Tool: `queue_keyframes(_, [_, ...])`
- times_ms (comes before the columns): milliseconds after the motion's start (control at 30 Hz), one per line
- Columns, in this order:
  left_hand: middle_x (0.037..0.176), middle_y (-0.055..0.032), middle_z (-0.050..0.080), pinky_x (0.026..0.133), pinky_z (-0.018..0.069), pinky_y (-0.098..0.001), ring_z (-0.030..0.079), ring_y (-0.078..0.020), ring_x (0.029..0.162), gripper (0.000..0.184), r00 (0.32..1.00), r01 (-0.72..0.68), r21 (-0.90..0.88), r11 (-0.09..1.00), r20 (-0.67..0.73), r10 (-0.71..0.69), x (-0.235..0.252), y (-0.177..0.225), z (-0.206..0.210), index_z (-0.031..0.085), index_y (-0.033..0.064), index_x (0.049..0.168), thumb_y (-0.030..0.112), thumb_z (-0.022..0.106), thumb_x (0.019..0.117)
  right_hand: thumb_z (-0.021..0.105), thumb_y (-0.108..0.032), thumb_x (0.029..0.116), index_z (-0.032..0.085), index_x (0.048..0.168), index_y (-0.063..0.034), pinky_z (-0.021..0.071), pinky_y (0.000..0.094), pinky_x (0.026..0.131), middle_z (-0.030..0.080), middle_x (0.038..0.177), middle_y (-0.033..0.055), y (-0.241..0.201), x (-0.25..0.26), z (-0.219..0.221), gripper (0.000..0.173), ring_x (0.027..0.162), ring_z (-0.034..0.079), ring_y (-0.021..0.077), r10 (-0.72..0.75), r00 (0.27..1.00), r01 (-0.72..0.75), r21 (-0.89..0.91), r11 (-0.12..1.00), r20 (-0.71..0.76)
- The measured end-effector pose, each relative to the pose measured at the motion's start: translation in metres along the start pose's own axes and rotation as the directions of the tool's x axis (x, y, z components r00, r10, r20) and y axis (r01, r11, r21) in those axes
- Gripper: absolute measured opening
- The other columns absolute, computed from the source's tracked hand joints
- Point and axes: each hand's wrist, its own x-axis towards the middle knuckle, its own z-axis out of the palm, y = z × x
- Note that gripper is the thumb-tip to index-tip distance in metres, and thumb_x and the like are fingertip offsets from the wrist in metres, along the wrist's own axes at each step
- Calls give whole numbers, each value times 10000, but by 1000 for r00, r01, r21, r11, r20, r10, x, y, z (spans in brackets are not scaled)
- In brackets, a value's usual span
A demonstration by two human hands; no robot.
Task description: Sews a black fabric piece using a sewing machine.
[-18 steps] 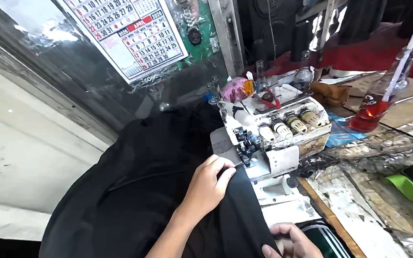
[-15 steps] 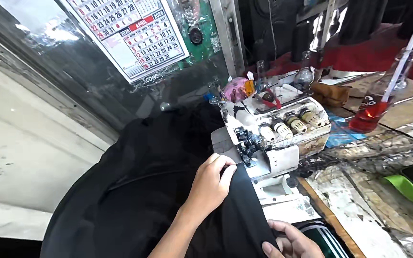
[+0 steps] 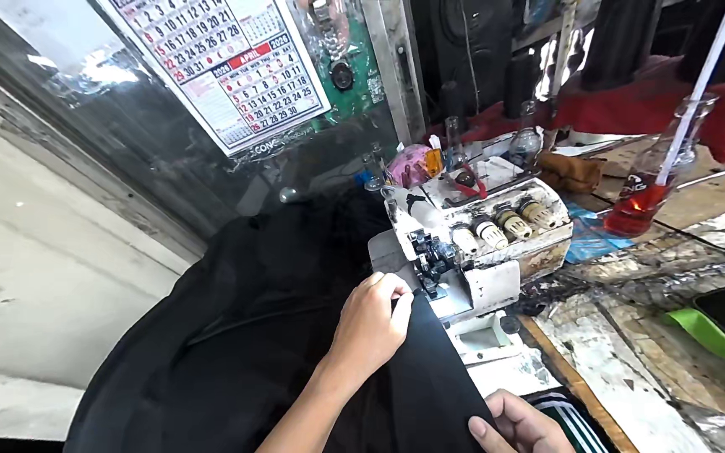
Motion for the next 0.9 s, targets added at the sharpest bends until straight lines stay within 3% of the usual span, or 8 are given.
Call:
queue_keyframes(167, [888,-29,706,790,559,-480,681,-205,862,129,989,74,36,997,-134,-69,27,6,18,729,121,943,227,656,944,657,-115,1001,663,1034,-34,596,318,563,721,753,79,8,23,-2,88,609,689,168,68,974,-72,-11,997,-217])
queue_keyframes(267, [924,-61,689,860,540,-496,664,-253,952,172,981,20,107,994,-196,2,26,8,20,728,107,957,256,642,963,661,-102,995,671,1056,-34,607,321,586,738,790,71,-2,23,-5,92,633,702,158,57,986,-63,-32,998,-155])
queue_keyframes(333, [1101,-4,682,978,492,-481,610,-220,1126,242,978,-63,148,987,-190,91,-3,12,13,740,171,1114,329,589,1009,661,-90,997,669,1097,-26,618,327,619,752,841,65,-12,12,-7,120,680,718,151,62,997,-65,-55,996,-53])
queue_keyframes(400, [1193,25,674,1032,462,-496,587,-206,1209,265,965,-111,112,988,-224,134,-36,25,17,749,243,1136,378,554,1018,645,-87,1002,658,1130,-9,608,309,637,751,885,49,-10,6,-7,150,716,714,127,57,998,-58,-51,997,-31])
queue_keyframes(500, [1401,-92,603,1137,356,-612,493,-331,1374,390,975,-90,147,985,-187,117,-54,42,31,722,281,1271,475,478,1036,659,-95,999,661,1063,-19,596,290,607,735,831,42,-8,14,-2,99,674,695,116,41,994,-47,-52,998,-101])
queue_keyframes(633, [1517,-42,530,1181,302,-620,370,-312,1488,337,982,-95,110,989,-151,111,-48,42,4,741,329,1206,474,486,1040,641,-187,1007,658,1058,-50,571,260,615,708,847,21,-17,54,8,147,694,670,108,-18,987,1,-104,995,-159])
queue_keyframes(733, [1425,23,604,1110,429,-534,500,-215,1384,245,971,-147,-115,982,-205,122,-69,37,-27,758,291,1151,389,572,1025,623,-148,1030,598,1214,-45,652,360,723,752,1001,79,-5,49,2,213,826,748,203,42,999,-42,8,999,25])
queue_keyframes(900, [1080,-39,710,796,633,-306,703,-138,948,171,994,-45,-517,855,-106,-12,-156,17,-13,716,92,1147,163,626,1021,614,-283,1042,715,1110,-98,623,358,761,749,954,14,55,-33,-26,221,816,721,118,238,936,-176,-243,954,260])
